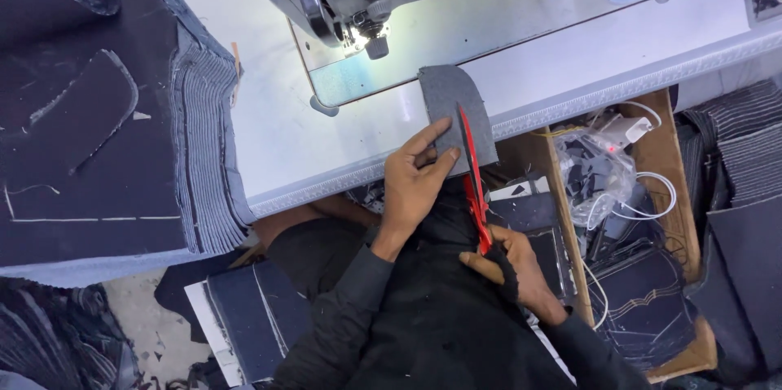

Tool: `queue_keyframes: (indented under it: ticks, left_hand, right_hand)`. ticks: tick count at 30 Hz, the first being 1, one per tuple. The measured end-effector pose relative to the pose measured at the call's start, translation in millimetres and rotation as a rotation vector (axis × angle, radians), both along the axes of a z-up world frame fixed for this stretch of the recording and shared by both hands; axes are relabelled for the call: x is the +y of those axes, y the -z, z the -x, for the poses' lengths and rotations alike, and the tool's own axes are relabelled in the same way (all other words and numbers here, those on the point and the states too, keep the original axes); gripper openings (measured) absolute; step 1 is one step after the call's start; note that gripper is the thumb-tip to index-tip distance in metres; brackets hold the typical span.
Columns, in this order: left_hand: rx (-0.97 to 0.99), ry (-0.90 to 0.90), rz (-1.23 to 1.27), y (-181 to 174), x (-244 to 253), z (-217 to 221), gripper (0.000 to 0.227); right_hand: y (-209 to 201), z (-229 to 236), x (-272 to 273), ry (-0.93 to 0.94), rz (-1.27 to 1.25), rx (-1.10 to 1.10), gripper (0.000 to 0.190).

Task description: The person cuts rectangular pieces from a sheet of dark fabric using industrial scissors, then places the cut pieces into a box or drawer. The fabric is held and aligned by hand while cutting.

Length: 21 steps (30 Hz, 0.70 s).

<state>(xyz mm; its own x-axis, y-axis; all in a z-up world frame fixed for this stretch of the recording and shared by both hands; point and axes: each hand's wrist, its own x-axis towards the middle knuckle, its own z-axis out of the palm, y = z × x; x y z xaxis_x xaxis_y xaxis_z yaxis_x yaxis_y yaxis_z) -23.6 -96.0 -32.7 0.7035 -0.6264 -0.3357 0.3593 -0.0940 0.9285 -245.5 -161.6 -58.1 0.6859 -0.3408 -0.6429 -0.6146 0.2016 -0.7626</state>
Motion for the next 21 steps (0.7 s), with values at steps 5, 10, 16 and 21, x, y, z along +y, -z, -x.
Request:
queue_keyframes:
  ticks: [5,10,16,21]
  left_hand:
    - [-0.022,0.018,-0.031,1,2,3,0.048]
    - [0.001,0.045,0.058,-1,2,9,0.050]
    - [-0.108,0.068,-0.043,-12,-3,-9,0.050]
    - [-0.224,0.129,-0.192,-39,-22,-39,0.053]
  right_hand:
    - [-27,-19,-8,-0.020,0.056,0.016,0.033]
    - [-28,-34,-18,-0.020,0.005,-0.130,0.027]
    - [-17,-41,-18,0.044,-0.003,-0.026,0.026]
    - [-36,-48,-14,0.051,-0.003,0.078,0.028]
